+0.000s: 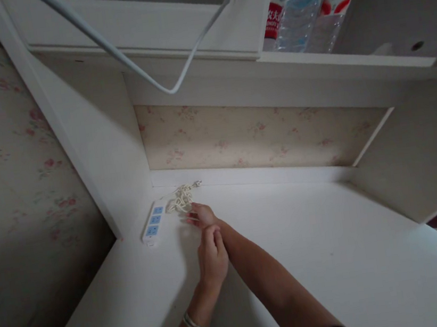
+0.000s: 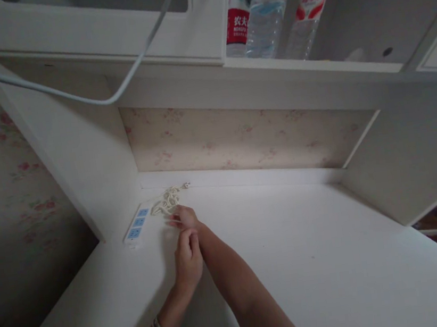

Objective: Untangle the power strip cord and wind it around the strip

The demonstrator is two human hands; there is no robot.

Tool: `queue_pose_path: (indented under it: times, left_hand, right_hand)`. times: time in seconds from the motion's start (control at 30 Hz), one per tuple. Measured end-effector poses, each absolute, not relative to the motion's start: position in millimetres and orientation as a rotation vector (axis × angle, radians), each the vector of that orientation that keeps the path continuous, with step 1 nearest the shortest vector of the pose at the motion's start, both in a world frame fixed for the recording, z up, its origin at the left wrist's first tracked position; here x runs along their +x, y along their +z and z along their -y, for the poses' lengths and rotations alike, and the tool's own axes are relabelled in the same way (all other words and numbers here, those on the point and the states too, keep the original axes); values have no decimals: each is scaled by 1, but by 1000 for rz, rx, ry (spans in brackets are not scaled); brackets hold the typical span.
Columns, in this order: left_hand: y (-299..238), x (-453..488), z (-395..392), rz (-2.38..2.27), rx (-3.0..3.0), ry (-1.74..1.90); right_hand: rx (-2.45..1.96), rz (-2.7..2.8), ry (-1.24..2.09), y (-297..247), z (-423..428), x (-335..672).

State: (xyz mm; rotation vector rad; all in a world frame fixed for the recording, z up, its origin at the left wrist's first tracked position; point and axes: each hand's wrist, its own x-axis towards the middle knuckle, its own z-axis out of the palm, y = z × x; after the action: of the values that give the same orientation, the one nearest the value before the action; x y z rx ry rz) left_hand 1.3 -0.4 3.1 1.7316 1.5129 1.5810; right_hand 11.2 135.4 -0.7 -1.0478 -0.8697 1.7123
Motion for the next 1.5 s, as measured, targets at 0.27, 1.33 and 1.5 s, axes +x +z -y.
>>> queue_pose_path:
  times: [0.27, 1.33, 1.5]
  left_hand:
    - [1, 9, 1, -1541, 1737, 1485]
    - [-27, -3, -37, -1564, 1276, 1475]
    - [-24, 7, -30, -1442, 1384, 1367]
  right_hand:
    - [-1040, 814, 1864, -1, -127, 32]
    - [-1149, 1478, 1463, 0, 15, 173]
    - [-1090, 1657, 1409, -2, 20, 185]
